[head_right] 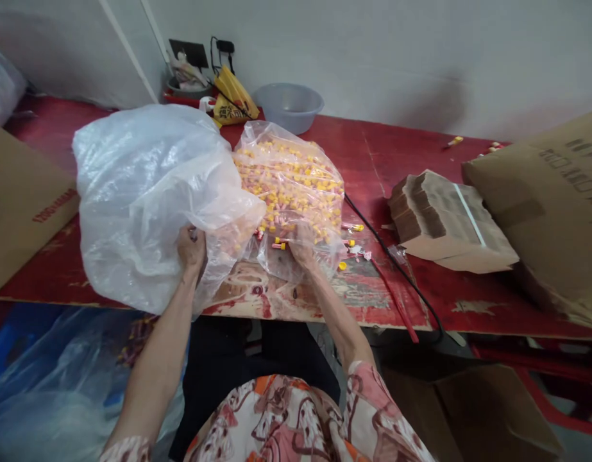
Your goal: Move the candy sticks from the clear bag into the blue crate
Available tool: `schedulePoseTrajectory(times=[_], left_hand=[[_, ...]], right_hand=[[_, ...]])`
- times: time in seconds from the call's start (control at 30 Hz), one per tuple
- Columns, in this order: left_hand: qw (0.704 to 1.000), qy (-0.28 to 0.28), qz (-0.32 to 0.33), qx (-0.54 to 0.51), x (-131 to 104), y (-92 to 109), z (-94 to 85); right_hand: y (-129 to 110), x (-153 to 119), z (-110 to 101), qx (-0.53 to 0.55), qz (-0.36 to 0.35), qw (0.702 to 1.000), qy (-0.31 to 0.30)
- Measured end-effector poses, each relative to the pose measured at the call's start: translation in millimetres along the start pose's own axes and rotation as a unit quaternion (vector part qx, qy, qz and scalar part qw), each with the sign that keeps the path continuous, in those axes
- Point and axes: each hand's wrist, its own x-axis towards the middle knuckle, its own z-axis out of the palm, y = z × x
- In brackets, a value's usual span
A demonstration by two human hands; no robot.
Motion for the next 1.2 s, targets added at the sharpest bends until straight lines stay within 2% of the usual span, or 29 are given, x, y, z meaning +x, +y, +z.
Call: schedulePoseTrajectory(times=[0.13,0.23,0.33,0.4,0.47,0.53,0.67,0.73,0.87,0.97,1.03,1.1,1.2], left_hand=[[0.999,-0.012,0.009,-0.038,-0.5,-1.4,-3.3],[0.997,0.005,0.0,-0.082,-5.0,-1.0,-12.0],[0.993,0.059,-0.007,-0.1,-22.4,2.9,-26.4],[0.992,0.071,0.013,-0.102,-43.3,7.1,-36.0],[0.991,0.04,0.038,-0.125,-69.5,11.7,-41.4],[0.983,-0.028,0.051,-0.176,-96.3,15.6,-39.7],[0.946,-0.16,0.045,-0.28,-134.6,17.8,-19.8],[0.933,-0.195,0.032,-0.3,-144.1,16.8,-9.4],[0.922,-0.231,0.017,-0.311,-152.8,16.5,1.3],[0.908,-0.261,0.01,-0.328,-156.5,17.6,4.0],[0.903,-0.267,0.002,-0.336,-157.7,16.9,5.0],[0.906,-0.258,-0.006,-0.335,-157.4,15.2,5.0],[0.912,-0.248,-0.023,-0.325,-155.4,14.8,3.8]], right_hand=[[-6.8,-25.3,-11.2,0.031,0.022,0.999,0.018],[-15.4,-50.8,-10.5,0.026,0.038,0.999,0.028],[-26.3,-67.0,-6.5,0.046,0.012,0.999,-0.004],[-34.1,-71.0,-5.0,0.08,0.011,0.997,-0.013],[-41.4,-73.1,-4.7,0.121,0.044,0.992,0.004],[-47.9,-75.9,-4.5,0.146,0.076,0.986,0.022],[-63.4,-79.2,-2.3,0.164,0.127,0.978,0.024],[-75.2,-77.0,0.6,0.221,0.17,0.959,0.049],[-104.6,-75.7,15.6,0.358,0.222,0.9,0.106],[-122.7,-87.3,32.8,0.405,0.27,0.868,0.101],[-128.8,-98.1,40.3,0.416,0.293,0.857,0.078],[-128.4,-106.4,40.1,0.4,0.285,0.87,0.039],[-115.5,-109.4,24.9,0.301,0.191,0.934,-0.015]])
